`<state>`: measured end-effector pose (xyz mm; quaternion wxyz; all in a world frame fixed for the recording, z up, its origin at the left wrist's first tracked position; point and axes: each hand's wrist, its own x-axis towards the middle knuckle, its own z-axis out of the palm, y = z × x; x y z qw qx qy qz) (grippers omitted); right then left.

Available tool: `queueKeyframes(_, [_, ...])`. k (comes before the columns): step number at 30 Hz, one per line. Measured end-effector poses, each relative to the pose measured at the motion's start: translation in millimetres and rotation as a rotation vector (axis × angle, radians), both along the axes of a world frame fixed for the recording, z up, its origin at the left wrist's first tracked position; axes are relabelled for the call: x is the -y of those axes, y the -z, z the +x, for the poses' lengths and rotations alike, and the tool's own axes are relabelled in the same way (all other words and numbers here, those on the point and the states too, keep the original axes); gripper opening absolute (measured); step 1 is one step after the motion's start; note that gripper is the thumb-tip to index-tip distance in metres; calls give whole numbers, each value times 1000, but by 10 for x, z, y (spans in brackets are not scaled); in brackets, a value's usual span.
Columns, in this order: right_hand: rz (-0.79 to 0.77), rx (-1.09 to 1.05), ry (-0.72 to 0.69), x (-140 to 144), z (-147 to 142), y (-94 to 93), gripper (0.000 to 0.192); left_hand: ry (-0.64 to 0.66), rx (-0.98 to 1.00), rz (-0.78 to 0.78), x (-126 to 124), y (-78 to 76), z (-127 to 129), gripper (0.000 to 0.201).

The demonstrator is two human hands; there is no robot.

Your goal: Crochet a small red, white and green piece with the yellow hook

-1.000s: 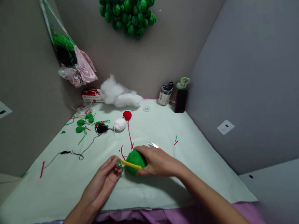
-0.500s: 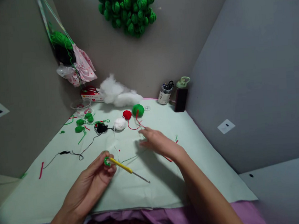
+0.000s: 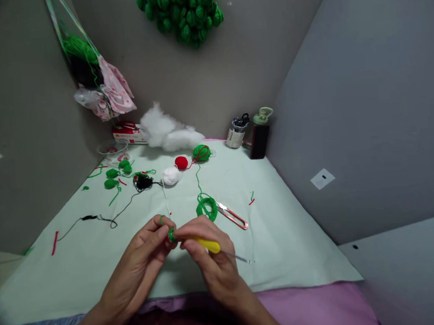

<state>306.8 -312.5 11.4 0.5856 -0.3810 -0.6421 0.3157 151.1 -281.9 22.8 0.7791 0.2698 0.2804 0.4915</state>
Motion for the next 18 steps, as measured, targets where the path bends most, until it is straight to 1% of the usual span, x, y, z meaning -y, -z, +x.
queueKeyframes(2, [-53, -169, 3, -37, -36, 44, 14, 20, -62, 55, 9, 5, -13, 13])
queueKeyframes(4, [-125, -292, 27, -66, -53, 71, 3, 22, -126, 92, 20, 16, -27, 19])
queueKeyframes(6, [-184, -361, 61, -72, -62, 82, 9, 16, -177, 119, 33, 33, -33, 25])
queueKeyframes(8, [-195, -350, 84, -59, -68, 80, 13, 17, -198, 132, 44, 54, -33, 30])
queueKeyframes(10, [-147, -266, 89, -43, -71, 72, 14, 20, -200, 131, 51, 77, -30, 34])
queueKeyframes(13, [-62, -170, 59, -35, -74, 64, 16, 19, -196, 126, 49, 112, -31, 41])
queueKeyframes(15, [-46, -168, 40, -39, -76, 66, 17, 20, -199, 130, 45, 130, -37, 42])
queueKeyframes(18, [-52, -209, 48, -41, -78, 80, 16, 37, -212, 141, 47, 144, -44, 40])
